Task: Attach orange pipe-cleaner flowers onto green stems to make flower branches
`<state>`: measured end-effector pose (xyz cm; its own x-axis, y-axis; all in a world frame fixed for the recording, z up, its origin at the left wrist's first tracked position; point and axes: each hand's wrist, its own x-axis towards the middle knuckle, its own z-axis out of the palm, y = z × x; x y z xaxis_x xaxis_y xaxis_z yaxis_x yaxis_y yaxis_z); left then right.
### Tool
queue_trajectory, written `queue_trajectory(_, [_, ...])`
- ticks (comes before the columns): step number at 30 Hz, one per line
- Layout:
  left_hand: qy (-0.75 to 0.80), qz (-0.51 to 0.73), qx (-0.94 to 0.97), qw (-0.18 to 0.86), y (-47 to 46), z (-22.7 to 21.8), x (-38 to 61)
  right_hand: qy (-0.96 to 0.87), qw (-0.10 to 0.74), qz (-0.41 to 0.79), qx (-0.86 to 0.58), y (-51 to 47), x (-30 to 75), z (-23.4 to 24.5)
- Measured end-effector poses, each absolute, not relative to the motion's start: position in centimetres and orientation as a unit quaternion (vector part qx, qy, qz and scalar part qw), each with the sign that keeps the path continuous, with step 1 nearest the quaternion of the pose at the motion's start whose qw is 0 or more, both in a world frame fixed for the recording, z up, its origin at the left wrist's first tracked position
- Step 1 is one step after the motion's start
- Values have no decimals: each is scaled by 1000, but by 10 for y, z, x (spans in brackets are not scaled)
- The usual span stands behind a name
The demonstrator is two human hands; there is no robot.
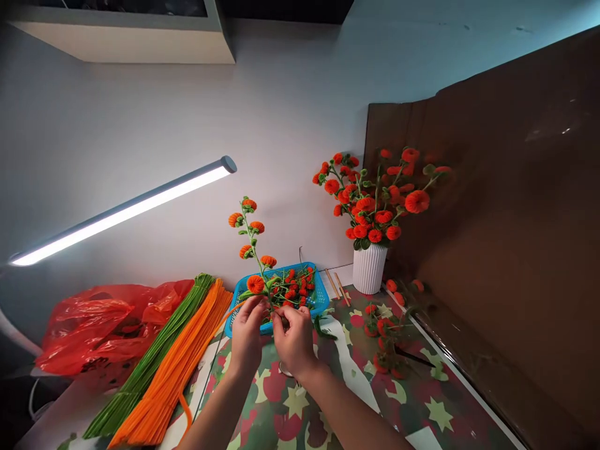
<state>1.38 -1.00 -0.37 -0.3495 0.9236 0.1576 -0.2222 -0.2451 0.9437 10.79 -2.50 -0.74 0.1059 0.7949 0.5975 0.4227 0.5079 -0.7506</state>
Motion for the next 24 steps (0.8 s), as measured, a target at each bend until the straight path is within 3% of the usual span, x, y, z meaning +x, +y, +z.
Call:
queue_trajectory(3, [462,771,379,221,-13,2,1,-648,583,160,-463,-25,107,-9])
queue_trajectory(6, [474,716,512,21,-20,14,-8,-661,575,137,-463,-24,104,-14])
queue_trajectory(10, [443,642,618,-101,-25,24,-9,-681,557,95,-466,-24,102,-20])
queue_trajectory(15, [464,541,677,-184,-25,21,-4,-694,545,82,-463,-27,102,-21])
queue_trajectory(24, [524,470,685,-185,-25,19,-1,-694,548,80,-461,-27,100,-22])
